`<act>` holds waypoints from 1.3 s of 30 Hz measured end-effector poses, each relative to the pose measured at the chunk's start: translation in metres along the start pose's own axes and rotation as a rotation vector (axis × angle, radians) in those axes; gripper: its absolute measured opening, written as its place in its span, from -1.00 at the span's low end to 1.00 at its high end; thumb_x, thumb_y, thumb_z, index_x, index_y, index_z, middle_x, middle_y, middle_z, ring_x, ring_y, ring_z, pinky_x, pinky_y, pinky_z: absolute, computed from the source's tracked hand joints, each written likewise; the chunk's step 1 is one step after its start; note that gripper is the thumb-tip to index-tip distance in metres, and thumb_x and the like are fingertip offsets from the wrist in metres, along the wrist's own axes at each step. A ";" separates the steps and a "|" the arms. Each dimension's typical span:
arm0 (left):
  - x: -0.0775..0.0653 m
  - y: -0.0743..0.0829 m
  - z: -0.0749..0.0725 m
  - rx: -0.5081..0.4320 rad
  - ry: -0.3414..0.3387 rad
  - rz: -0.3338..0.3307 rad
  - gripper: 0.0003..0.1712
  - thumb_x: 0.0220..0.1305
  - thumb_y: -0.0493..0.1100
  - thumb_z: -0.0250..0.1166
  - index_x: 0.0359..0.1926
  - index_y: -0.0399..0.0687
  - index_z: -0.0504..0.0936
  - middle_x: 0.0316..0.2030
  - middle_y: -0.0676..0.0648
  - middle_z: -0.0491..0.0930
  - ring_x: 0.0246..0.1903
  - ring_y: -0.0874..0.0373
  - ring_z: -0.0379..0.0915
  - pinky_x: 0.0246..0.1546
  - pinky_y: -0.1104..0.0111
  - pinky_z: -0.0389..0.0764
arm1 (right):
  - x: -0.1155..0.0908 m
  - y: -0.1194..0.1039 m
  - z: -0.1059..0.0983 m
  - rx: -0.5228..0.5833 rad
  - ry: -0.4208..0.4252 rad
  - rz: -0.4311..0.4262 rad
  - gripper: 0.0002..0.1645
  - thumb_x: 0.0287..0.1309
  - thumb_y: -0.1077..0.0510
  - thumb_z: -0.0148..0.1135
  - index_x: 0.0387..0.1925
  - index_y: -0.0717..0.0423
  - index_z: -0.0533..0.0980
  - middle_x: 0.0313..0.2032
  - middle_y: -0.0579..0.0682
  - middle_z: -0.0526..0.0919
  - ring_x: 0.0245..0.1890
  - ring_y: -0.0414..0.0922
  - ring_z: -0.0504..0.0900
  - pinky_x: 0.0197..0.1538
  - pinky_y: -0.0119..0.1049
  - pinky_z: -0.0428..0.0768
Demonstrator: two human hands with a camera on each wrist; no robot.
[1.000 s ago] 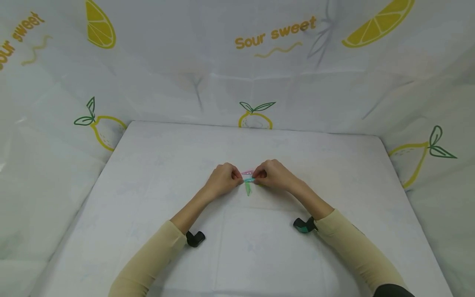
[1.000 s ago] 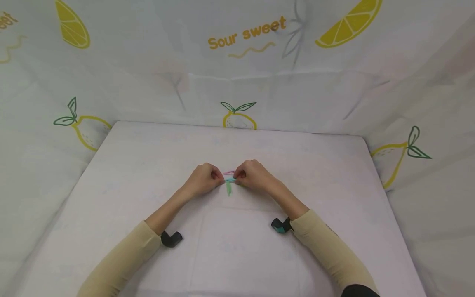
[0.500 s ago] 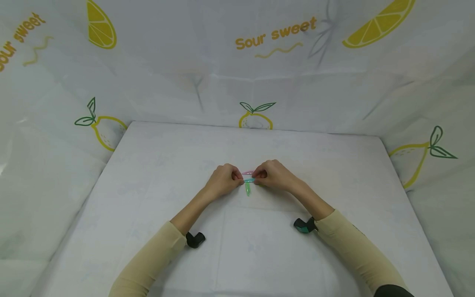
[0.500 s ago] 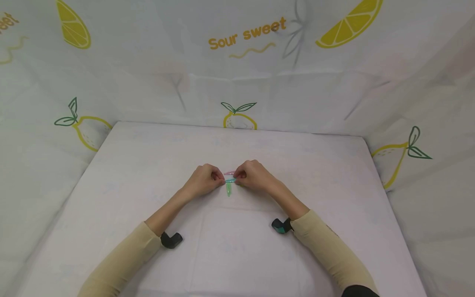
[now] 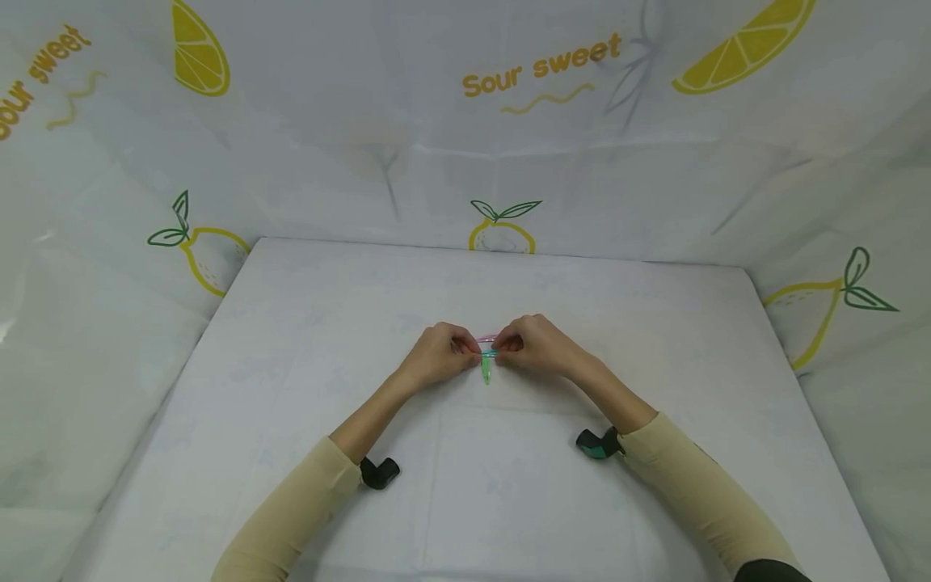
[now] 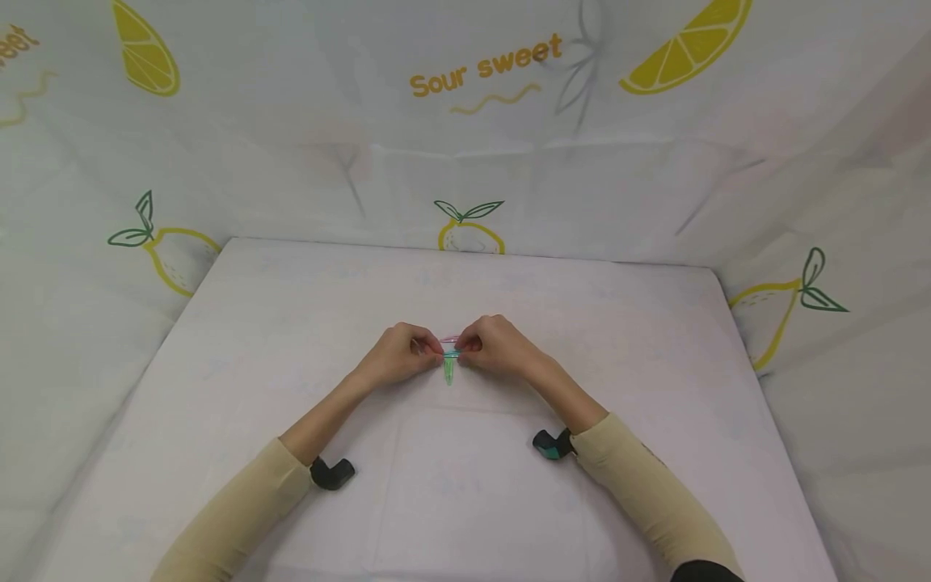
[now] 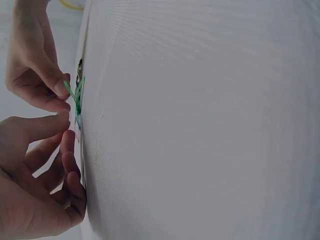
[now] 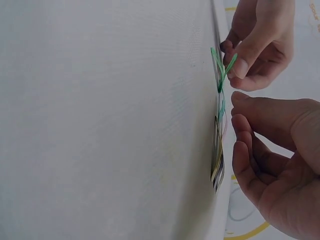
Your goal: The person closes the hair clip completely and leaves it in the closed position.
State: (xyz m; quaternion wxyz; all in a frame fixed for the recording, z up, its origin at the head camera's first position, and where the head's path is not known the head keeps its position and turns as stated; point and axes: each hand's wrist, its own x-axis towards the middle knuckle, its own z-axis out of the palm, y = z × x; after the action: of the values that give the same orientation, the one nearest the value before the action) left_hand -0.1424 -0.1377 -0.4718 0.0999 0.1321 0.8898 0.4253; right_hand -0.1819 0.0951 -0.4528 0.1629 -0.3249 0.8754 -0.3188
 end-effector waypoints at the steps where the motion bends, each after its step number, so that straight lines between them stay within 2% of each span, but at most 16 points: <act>1: -0.001 0.000 0.000 -0.007 -0.004 0.000 -0.96 0.32 -0.24 0.50 -0.23 -0.11 0.83 -0.39 0.01 0.73 -0.39 0.26 0.53 -0.24 0.41 0.50 | 0.000 -0.001 0.000 0.000 0.000 0.000 -0.86 0.28 0.25 0.51 -0.15 0.21 0.81 -0.30 -0.02 0.85 -0.32 -0.24 0.65 -0.17 -0.40 0.62; 7: -0.005 0.002 -0.002 -0.030 -0.021 -0.001 -0.95 0.32 -0.24 0.50 -0.22 -0.12 0.83 -0.41 0.00 0.72 -0.44 0.25 0.48 -0.29 0.42 0.46 | -0.002 -0.003 0.002 0.002 -0.001 -0.002 -0.87 0.29 0.24 0.51 -0.16 0.20 0.81 -0.33 -0.03 0.83 -0.34 -0.24 0.63 -0.18 -0.40 0.61; 16: -0.013 0.008 -0.001 -0.006 -0.025 -0.073 -0.88 0.33 -0.16 0.52 -0.27 -0.13 0.86 -0.41 0.00 0.78 -0.43 0.26 0.53 -0.31 0.43 0.49 | -0.004 -0.004 0.002 0.011 -0.005 -0.034 -0.87 0.29 0.23 0.51 -0.15 0.16 0.81 -0.31 -0.05 0.81 -0.31 -0.24 0.61 -0.15 -0.40 0.60; 26: -0.019 0.010 0.004 0.028 -0.039 -0.077 -0.79 0.32 -0.04 0.55 -0.39 -0.06 0.86 -0.47 0.04 0.79 -0.50 0.31 0.49 -0.41 0.46 0.47 | 0.006 0.000 -0.004 0.034 -0.096 -0.114 -0.87 0.29 0.27 0.52 -0.13 0.14 0.81 -0.28 -0.05 0.80 -0.28 -0.24 0.62 -0.13 -0.43 0.61; 31: -0.020 0.011 0.007 0.006 -0.068 -0.077 -0.78 0.34 -0.03 0.54 -0.39 -0.04 0.86 -0.46 0.05 0.79 -0.49 0.31 0.48 -0.42 0.45 0.47 | 0.012 0.002 -0.006 0.071 -0.140 -0.140 -0.84 0.25 0.32 0.51 -0.14 0.13 0.81 -0.30 -0.05 0.78 -0.30 -0.23 0.60 -0.15 -0.44 0.59; 39: -0.019 0.010 0.009 -0.043 -0.085 -0.077 -0.77 0.34 -0.02 0.53 -0.38 -0.05 0.87 -0.46 0.05 0.80 -0.47 0.30 0.48 -0.41 0.44 0.47 | 0.019 0.000 -0.006 0.087 -0.175 -0.162 -0.80 0.18 0.37 0.52 -0.15 0.17 0.81 -0.19 0.04 0.85 -0.29 -0.24 0.61 -0.15 -0.45 0.57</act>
State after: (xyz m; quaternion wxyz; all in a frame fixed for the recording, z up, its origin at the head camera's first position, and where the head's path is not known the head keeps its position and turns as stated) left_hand -0.1205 -0.1310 -0.4686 0.1568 0.1135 0.8798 0.4341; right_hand -0.1995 0.0852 -0.4497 0.2265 -0.4138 0.8140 -0.3390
